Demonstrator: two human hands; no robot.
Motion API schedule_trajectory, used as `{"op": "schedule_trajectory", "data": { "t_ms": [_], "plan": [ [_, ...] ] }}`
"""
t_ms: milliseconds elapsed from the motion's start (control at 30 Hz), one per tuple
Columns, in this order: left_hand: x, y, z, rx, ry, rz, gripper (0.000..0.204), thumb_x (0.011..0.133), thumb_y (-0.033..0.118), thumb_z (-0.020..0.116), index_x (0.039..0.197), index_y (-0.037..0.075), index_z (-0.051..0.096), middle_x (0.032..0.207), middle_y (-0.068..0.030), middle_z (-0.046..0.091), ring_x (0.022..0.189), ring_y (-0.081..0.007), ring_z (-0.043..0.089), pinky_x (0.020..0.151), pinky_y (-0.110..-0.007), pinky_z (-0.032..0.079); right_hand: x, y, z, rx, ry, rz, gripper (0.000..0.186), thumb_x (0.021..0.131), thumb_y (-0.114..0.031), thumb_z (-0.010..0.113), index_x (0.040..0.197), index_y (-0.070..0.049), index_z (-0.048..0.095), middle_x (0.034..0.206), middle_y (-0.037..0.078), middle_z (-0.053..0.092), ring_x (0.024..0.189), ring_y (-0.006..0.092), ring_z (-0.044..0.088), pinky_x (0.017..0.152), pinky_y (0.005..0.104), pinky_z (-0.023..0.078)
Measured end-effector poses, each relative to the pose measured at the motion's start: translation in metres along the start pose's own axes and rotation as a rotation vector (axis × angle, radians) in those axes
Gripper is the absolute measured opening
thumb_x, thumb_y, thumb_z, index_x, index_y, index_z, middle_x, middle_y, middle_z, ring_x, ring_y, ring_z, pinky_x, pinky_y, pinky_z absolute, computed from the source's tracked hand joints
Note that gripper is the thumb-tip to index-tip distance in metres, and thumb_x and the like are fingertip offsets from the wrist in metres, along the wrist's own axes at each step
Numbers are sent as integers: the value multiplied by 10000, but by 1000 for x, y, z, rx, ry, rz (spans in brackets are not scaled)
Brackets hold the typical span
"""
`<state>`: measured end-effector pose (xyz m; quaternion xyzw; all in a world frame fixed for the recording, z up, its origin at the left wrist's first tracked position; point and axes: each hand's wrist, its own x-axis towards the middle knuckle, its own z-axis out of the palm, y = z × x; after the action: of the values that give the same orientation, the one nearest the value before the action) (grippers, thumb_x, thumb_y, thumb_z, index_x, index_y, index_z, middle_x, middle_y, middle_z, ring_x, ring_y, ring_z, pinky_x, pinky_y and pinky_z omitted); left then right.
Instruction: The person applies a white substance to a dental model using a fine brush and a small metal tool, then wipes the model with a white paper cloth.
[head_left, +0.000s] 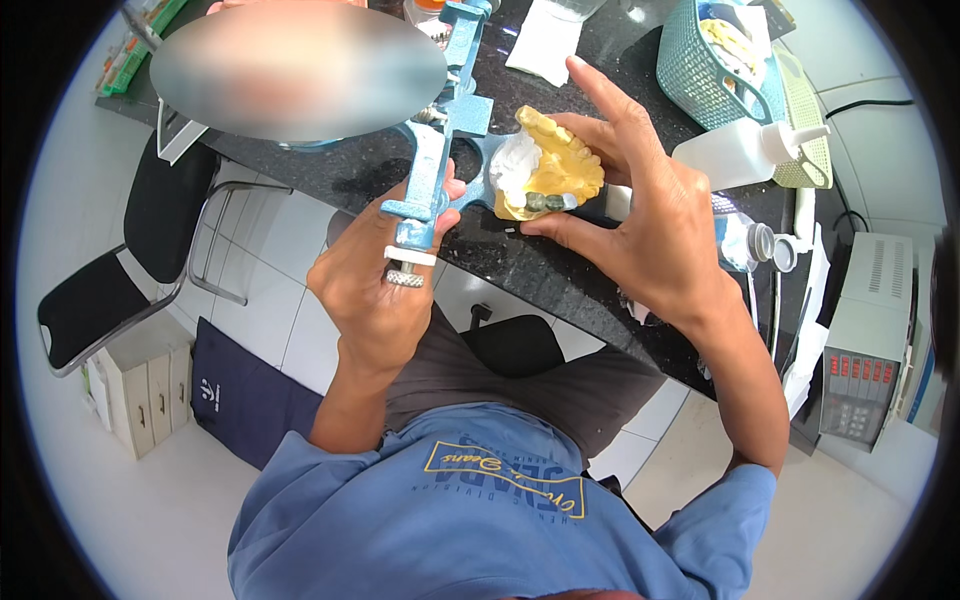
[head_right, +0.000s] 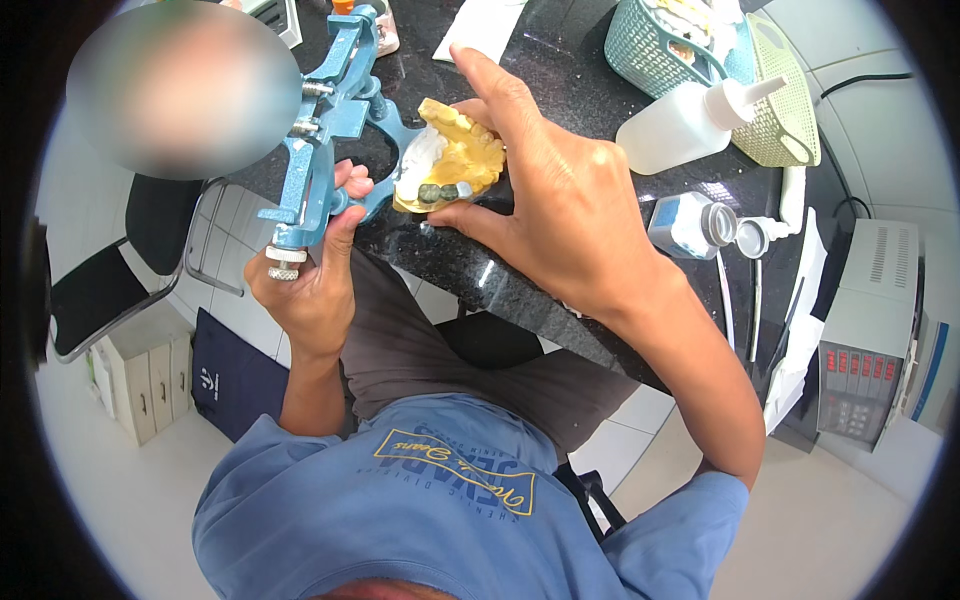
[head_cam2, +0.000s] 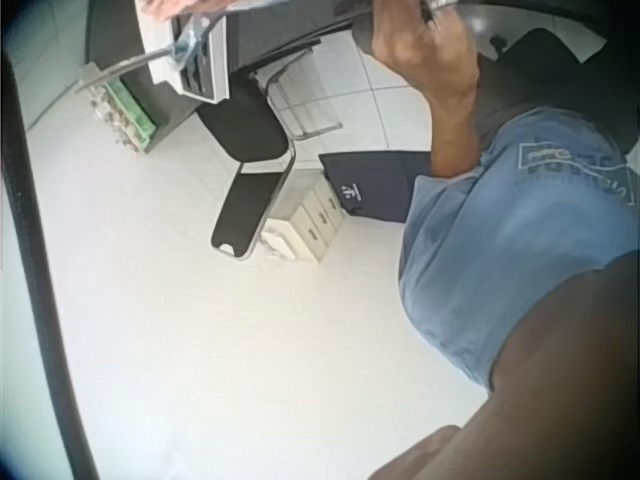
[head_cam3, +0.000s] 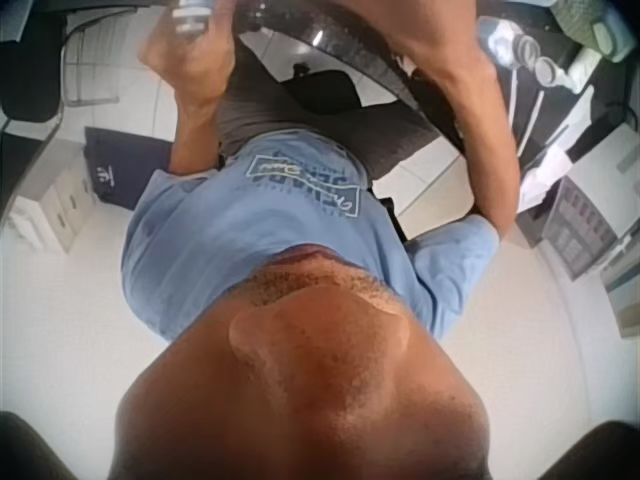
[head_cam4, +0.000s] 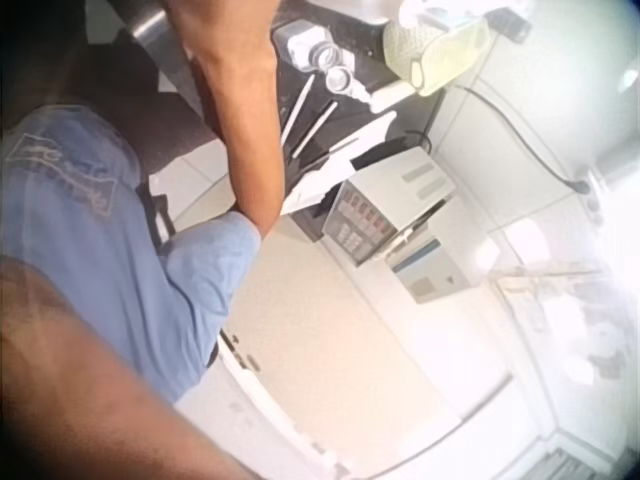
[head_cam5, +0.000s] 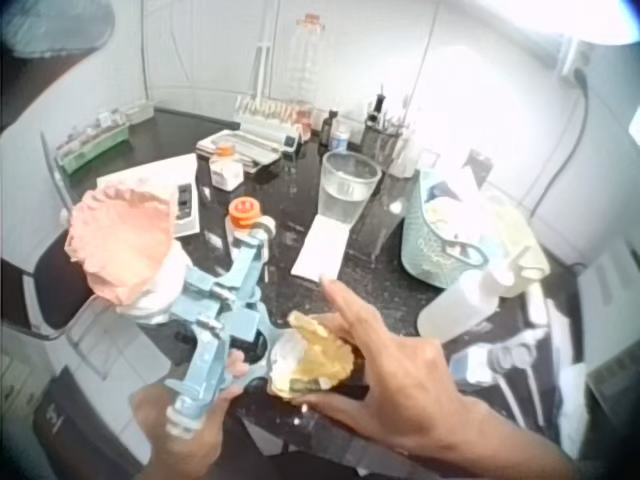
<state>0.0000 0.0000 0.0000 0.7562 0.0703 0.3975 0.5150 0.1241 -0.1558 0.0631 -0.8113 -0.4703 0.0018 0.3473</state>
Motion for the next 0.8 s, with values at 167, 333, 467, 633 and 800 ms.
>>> {"op": "schedule_trajectory", "data": {
  "t_ms": [167, 333, 467, 633, 800],
  "plan": [
    [-1, -1, 1, -1, -10, -25, 163, 837, -77, 626, 998, -88, 645, 935, -175, 687, 878, -223, 671, 832, -348, 536, 3, -2, -4, -16, -17, 0, 918, 601, -111, 854, 1384, -96, 375, 1105, 149, 655, 1014, 288, 645, 863, 380, 549],
    [-1, -2, 2, -10, -9, -11, 151, 836, -76, 629, 985, -85, 649, 944, -147, 690, 871, -196, 670, 809, -322, 543, 3, 5, -4, -58, -23, -58, 871, 622, -158, 842, 1359, -97, 382, 1081, 153, 655, 961, 311, 647, 804, 380, 541],
    [3, -7, 0, 50, -45, 101, 230, 749, -137, 586, 969, -89, 633, 923, -181, 691, 832, -233, 698, 719, -304, 563, 3, 10, -4, -83, -28, -100, 853, 646, -193, 825, 1356, -105, 361, 1056, 166, 657, 927, 344, 641, 766, 393, 527],
    [3, -5, 0, 78, -18, 79, 174, 770, -97, 611, 941, -70, 630, 924, -158, 696, 843, -231, 699, 720, -300, 559, 4, 4, -3, -103, 3, -90, 906, 644, -201, 828, 1381, -71, 317, 1056, 178, 654, 951, 353, 634, 790, 397, 521],
    [5, 1, -4, 96, -54, 20, 155, 829, -25, 660, 981, -53, 669, 927, -114, 706, 840, -155, 673, 765, -282, 539, 7, 0, 1, -125, 83, -180, 986, 637, -209, 834, 1416, -32, 257, 1057, 192, 650, 958, 358, 633, 799, 396, 519]
  ]
}}
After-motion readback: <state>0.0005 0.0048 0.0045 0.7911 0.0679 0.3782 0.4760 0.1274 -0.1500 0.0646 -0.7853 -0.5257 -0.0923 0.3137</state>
